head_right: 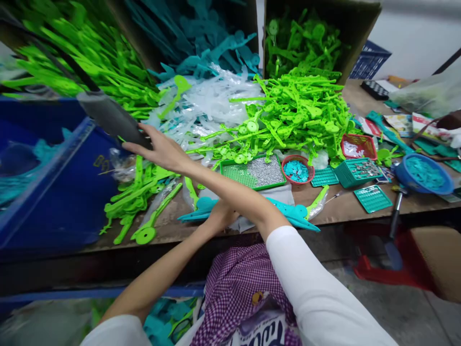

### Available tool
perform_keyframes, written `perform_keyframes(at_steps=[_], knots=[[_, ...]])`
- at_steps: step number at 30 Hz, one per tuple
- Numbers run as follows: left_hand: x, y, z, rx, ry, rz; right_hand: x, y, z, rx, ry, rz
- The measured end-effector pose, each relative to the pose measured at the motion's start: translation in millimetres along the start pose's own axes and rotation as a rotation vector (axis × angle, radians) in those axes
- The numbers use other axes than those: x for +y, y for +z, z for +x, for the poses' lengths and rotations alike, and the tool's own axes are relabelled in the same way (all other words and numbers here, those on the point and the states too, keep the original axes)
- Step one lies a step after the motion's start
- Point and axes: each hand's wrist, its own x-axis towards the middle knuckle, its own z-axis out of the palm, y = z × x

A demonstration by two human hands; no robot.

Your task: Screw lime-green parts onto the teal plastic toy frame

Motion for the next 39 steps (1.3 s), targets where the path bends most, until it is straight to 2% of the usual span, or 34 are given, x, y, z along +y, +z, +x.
perform_keyframes(at_steps=[4, 6, 8, 10, 12, 14, 15, 18, 20, 24, 30, 35, 39], knots=[[1, -4.1, -12, 0.167, 0.129, -0.071, -1, -36, -30, 0.071, -0.041, -0.036], [6, -11.0, -29, 0.289, 0.2, -0.121, -1, -56, -56, 0.135, -0.027, -0.018], [17, -22.3, -49, 0.425, 0.197, -0.13, 0, -76, -86, 0.203, 0.019, -0.007], [31, -37.8, -63, 0.738, 0.123, -0.134, 2, -91, -113, 0.29, 0.057, -0.028], [48, -56.2, -62, 0.999, 0.007, -0.228, 2, -100, -136, 0.353, 0.079, -0.056], [64, -74.6, -46, 1.126, -0.061, -0.374, 0, -106, -151, 0.355, 0.068, -0.1], [71, -82.7, -33, 1.134, -0.071, -0.414, -2, -108, -157, 0.334, 0.051, -0.129], [84, -99.4, 4, 0.95, 0.005, -0.424, -7, -114, -167, 0.256, 0.005, -0.206], [89, -104.4, 19, 0.896, 0.033, -0.458, -9, -119, -172, 0.242, 0.004, -0.233], [95, -109.1, 22, 0.908, 0.023, -0.439, -8, -128, -183, 0.256, 0.031, -0.249], [98, -114.4, 28, 0.85, 0.069, -0.517, -5, -135, -190, 0.228, 0.045, -0.275], [95, -109.9, 44, 0.768, 0.064, -0.576, 0, -140, -189, 0.287, 0.015, -0.293], [90, -106.9, 55, 0.772, 0.061, -0.544, 4, -140, -186, 0.312, 0.021, -0.31]])
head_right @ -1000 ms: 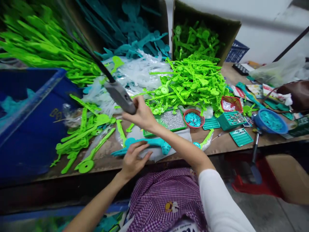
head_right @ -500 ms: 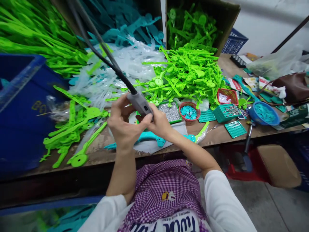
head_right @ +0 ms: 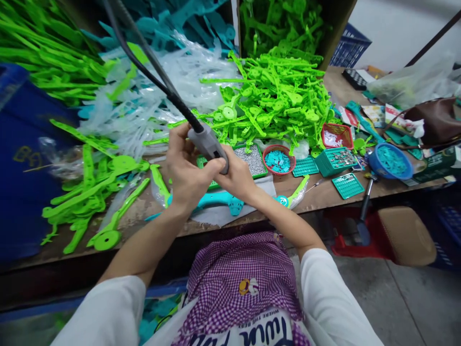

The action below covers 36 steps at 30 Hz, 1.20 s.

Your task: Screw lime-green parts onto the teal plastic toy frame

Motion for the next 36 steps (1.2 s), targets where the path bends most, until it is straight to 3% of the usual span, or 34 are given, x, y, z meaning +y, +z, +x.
perform_keyframes(at_steps=[5, 9, 11, 14, 17, 20, 25, 36], knots=[[-3, -4.6, 7, 0.024, 0.052, 0.031, -3, 9, 3, -0.01, 0.044, 0.024], [-17, -22.7, -9, -0.042, 0.092, 0.067, -3, 8, 1, 0.041, 0.131, 0.203], [-37, -35.5, -29, -0.191, 0.088, 0.129, -2, 6, -1, 0.126, 0.235, 0.356], [-78, -49.6, -63, -0.643, 0.12, 0.258, -1, 7, -3, 0.173, 0.342, 0.541], [-108, -51.2, -85, -0.817, 0.114, 0.463, 1, 16, -4, 0.159, 0.366, 0.592], [-116, -45.9, -92, -0.832, 0.078, 0.557, 7, 25, -7, 0.163, 0.375, 0.573], [-109, -41.3, -90, -0.813, 0.006, 0.581, 19, 34, -14, 0.129, 0.362, 0.521], [-110, -40.6, -90, -0.815, -0.052, 0.559, 16, 34, -10, 0.074, 0.365, 0.467]])
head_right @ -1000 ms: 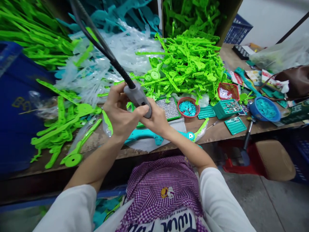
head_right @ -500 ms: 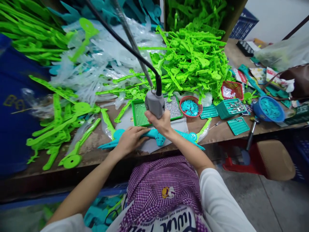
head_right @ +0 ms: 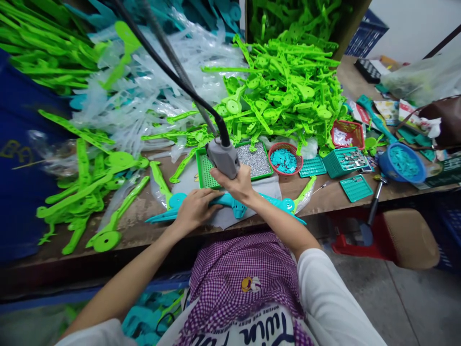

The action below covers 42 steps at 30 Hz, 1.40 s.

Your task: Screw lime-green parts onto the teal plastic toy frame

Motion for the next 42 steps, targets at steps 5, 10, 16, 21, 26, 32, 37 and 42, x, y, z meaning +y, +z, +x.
perform_keyframes(at_steps=[5, 10, 16, 21, 26, 32, 37, 42], knots=[[2, -4.8, -1, -0.013, -0.009, -0.039, -12, -6, 3, 0.061, -0.063, 0.022], [3, -8.7, -3, -0.005, -0.025, -0.068, -24, -17, 19, 0.175, -0.173, -0.092], [8, -17.3, 4, -0.152, 0.008, 0.012, -11, -15, 32, 0.104, -0.176, -0.176], [33, -21.0, 4, -0.2, 0.162, 0.11, -22, -31, 31, -0.039, -0.253, -0.317], [62, -14.1, 20, -0.169, 0.372, -0.025, -18, -120, -39, 0.116, -0.244, -0.586], [104, 16.3, 75, -0.313, 0.577, -0.096, 29, -206, -128, 0.183, 0.065, -0.765], [130, 45.1, 98, -0.377, 0.583, -0.088, 40, -216, -126, -0.033, 0.122, -0.876], [135, 52.5, 104, -0.318, 0.51, -0.234, 42, -218, -122, -0.065, 0.109, -0.933]])
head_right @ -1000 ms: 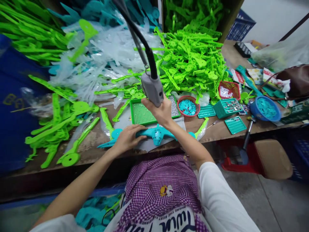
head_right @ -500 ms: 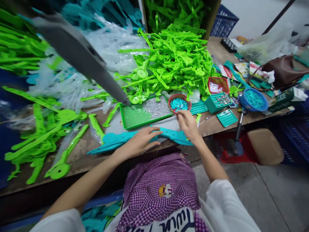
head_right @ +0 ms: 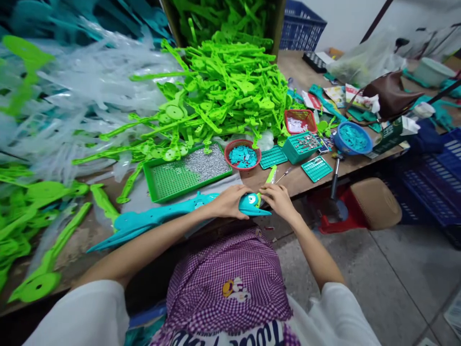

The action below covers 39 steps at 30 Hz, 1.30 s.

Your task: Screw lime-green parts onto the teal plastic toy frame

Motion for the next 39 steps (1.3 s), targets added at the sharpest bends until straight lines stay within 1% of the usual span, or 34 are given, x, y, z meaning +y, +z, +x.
perform_keyframes(at_steps=[1, 3, 5, 7, 8, 10, 12, 13, 15, 16, 17, 19, 20, 21, 22, 24, 26, 28, 30, 32, 36, 39], knots=[[1, -3.9, 0, 0.029, 0.0, -0.038, 0, 0, 0, -0.011, -0.005, -0.004], [6, -17.6, -1, 0.078, 0.01, -0.1, 0, -2, 0, -0.042, -0.003, -0.013], [9, -37.8, -1, 0.102, 0.032, -0.118, -1, -4, 1, -0.064, 0.009, -0.031], [7, -60.3, 0, 0.123, 0.033, -0.066, -2, -5, 2, -0.07, 0.025, -0.054], [3, -70.8, 2, 0.143, 0.02, -0.019, -3, -6, 3, -0.073, 0.03, -0.06], [-11, -87.2, 7, 0.212, -0.032, 0.086, -4, -6, 4, -0.082, 0.032, -0.059], [-29, -94.9, 12, 0.248, -0.095, 0.174, -6, -6, 4, -0.092, 0.028, -0.049], [-37, -95.2, 13, 0.236, -0.123, 0.213, -6, -6, 2, -0.089, 0.026, -0.043], [-45, -89.4, 9, 0.203, -0.159, 0.286, -7, -5, -2, -0.052, 0.006, -0.013], [-45, -83.8, 4, 0.202, -0.163, 0.316, -8, -5, -6, -0.001, -0.001, 0.013], [-41, -76.7, -3, 0.223, -0.158, 0.338, -8, -4, -10, 0.078, 0.008, 0.046], [-27, -59.0, -19, 0.282, -0.124, 0.344, -11, -2, -17, 0.275, 0.087, 0.118], [-19, -49.0, -26, 0.283, -0.104, 0.33, -14, 0, -20, 0.352, 0.136, 0.139], [-12, -38.8, -33, 0.257, -0.088, 0.311, -17, 3, -22, 0.385, 0.165, 0.14], [-7, -28.8, -38, 0.219, -0.08, 0.29, -22, 6, -22, 0.366, 0.163, 0.115], [-3, -11.1, -42, 0.157, -0.099, 0.239, -31, 14, -19, 0.215, 0.076, 0.003], [-7, 1.5, -41, 0.14, -0.146, 0.166, -40, 20, -12, 0.054, -0.003, -0.118], [-15, 8.4, -39, 0.155, -0.184, 0.085, -43, 22, -5, -0.031, -0.024, -0.164], [-20, 11.3, -38, 0.178, -0.196, 0.03, -42, 22, -1, -0.06, -0.047, -0.131], [-20, 12.1, -38, 0.198, -0.197, 0.013, -38, 20, 1, -0.064, -0.085, -0.07], [-10, 10.7, -38, 0.223, -0.245, 0.002, -29, 20, -2, -0.024, -0.106, 0.02], [-6, 6.1, -35, 0.224, -0.271, -0.043, -27, 21, -2, -0.013, -0.098, 0.056]])
